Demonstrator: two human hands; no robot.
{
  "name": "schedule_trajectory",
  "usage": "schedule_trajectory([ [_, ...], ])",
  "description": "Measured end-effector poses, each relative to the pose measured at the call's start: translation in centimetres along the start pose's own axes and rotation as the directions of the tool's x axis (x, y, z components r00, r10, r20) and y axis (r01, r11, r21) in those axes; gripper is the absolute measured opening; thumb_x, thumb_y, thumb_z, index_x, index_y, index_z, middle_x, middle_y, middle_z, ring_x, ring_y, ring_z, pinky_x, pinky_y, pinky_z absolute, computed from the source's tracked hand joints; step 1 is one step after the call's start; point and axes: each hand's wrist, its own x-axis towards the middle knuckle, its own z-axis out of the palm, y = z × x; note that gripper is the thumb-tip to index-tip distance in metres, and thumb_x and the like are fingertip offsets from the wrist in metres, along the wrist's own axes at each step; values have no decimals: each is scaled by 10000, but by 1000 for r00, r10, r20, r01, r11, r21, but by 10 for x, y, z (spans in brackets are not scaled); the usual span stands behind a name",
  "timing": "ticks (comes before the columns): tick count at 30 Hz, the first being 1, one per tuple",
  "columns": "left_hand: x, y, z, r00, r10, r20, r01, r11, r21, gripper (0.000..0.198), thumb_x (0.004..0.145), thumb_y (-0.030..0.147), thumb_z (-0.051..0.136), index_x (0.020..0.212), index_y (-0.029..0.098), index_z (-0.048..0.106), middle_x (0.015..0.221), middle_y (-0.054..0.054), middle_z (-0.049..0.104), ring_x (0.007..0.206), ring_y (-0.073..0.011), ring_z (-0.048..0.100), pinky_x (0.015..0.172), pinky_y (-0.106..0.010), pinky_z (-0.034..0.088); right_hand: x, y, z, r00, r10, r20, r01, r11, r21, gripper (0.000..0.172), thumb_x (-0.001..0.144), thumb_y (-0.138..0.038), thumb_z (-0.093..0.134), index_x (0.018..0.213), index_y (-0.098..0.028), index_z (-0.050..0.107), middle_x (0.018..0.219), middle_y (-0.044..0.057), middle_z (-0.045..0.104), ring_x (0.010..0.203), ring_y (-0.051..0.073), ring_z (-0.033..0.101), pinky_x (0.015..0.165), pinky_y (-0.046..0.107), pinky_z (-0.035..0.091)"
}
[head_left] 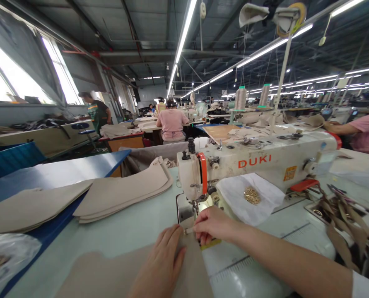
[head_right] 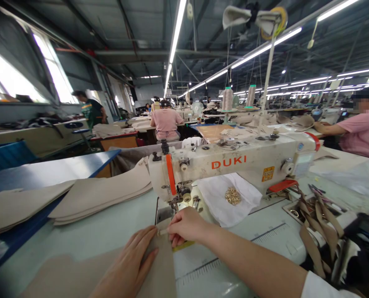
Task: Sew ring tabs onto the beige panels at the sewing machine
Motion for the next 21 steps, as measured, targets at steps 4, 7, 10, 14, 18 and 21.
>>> schedule_trajectory([
  [4, 0, -4, 2, 998, 19, -52, -21, 999, -36, 376, 876, 286, 433, 1220, 173, 538, 1200, -107, 609, 1140, -259, 557, 975, -453, 475, 11, -4, 3, 999, 31, 35, -29, 999, -35, 198, 643, -166, 682, 492, -181, 556, 421, -34, 584, 371, 96, 553, 377, 163, 410],
  [7, 5, -4, 1, 992, 60, -108, -67, 995, -68, 323, 857, 262, 470, 1156, 200, 578, 1156, -89, 636, 1090, -255, 586, 946, -433, 499, 13, -5, 1, 997, 46, 56, -43, 997, -56, 205, 644, -179, 684, 488, -183, 551, 421, -30, 586, 379, 103, 567, 377, 165, 421],
  [10, 15, 0, -2, 982, 130, -139, -143, 986, -89, 236, 868, 239, 457, 1015, 208, 640, 1036, -79, 671, 984, -239, 618, 881, -396, 532, 13, -6, 0, 996, 61, 68, -56, 996, -76, 210, 654, -188, 678, 491, -183, 546, 423, -25, 585, 380, 111, 573, 381, 175, 437],
  [14, 28, 5, -3, 965, 230, -128, -241, 968, -77, 266, 900, 194, 399, 839, 211, 658, 855, -56, 672, 841, -200, 620, 777, -328, 540, 14, -9, 1, 995, 82, 59, -75, 992, -103, 239, 675, -194, 663, 483, -188, 522, 414, -25, 573, 365, 119, 565, 392, 199, 464],
  [18, 33, 8, -2, 952, 271, -141, -277, 960, -28, 294, 895, 162, 381, 766, 194, 643, 792, -58, 657, 789, -196, 610, 718, -314, 530, 14, -13, 2, 994, 97, 44, -91, 988, -125, 266, 668, -169, 664, 461, -191, 499, 387, -37, 546, 323, 109, 532, 368, 192, 451],
  [21, 33, 10, -1, 943, 291, -160, -297, 955, -19, 278, 884, 150, 386, 765, 187, 635, 789, -64, 656, 775, -198, 608, 705, -311, 528, 13, -15, 2, 993, 109, 34, -102, 984, -146, 273, 679, -92, 603, 447, -189, 493, 373, -47, 525, 285, 89, 493, 339, 174, 424],
])
